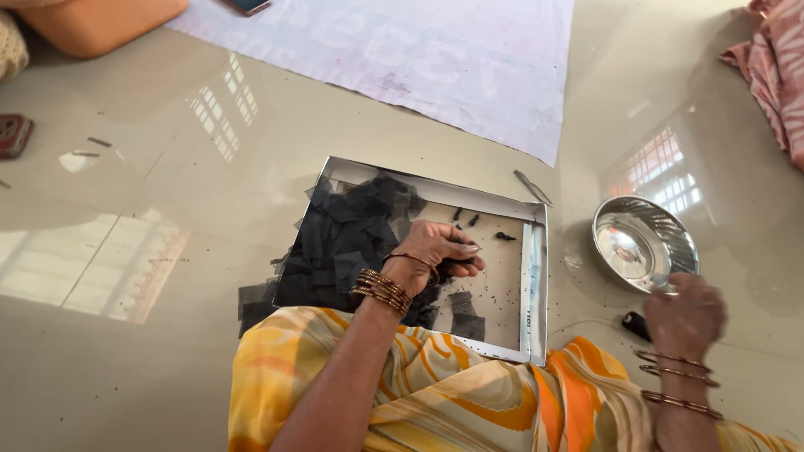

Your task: The person rolls and secures small strips of black fabric into bundles using a needle and thread.

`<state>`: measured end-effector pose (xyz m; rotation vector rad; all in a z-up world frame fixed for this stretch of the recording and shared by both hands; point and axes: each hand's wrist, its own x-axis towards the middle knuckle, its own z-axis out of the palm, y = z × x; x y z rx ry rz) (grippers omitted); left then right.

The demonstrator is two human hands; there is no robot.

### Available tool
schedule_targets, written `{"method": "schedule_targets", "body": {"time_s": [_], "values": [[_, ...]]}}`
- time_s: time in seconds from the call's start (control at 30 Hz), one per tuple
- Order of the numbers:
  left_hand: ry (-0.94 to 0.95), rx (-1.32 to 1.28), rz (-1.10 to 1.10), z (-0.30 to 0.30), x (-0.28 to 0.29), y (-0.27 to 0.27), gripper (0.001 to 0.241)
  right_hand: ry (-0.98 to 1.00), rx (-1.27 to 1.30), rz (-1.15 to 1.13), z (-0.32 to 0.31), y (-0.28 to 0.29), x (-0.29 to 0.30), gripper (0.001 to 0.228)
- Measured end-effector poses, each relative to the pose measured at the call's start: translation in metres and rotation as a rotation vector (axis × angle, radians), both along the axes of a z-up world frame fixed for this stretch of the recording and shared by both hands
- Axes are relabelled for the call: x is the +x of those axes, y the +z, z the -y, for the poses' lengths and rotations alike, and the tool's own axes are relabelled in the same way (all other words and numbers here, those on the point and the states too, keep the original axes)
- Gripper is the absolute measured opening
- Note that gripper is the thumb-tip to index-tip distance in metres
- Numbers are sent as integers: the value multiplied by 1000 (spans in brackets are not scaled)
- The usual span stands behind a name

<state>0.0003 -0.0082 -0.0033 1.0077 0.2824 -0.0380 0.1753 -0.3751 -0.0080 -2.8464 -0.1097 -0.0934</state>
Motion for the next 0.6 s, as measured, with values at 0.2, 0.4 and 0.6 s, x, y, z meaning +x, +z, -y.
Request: {"method": "schedule_targets", "body": {"time_s": [0.2,0.4,0.6], "values": [[-12,-79,22,-1,10,-9,16,632,153,377,-82,2,15,33],[12,20,42,1,3,-6,20,878,-112,90,-186,-40,-4,28],[-26,80,-35,7,9,-6,22,858,-449,109,-170,-122,5,25]]}}
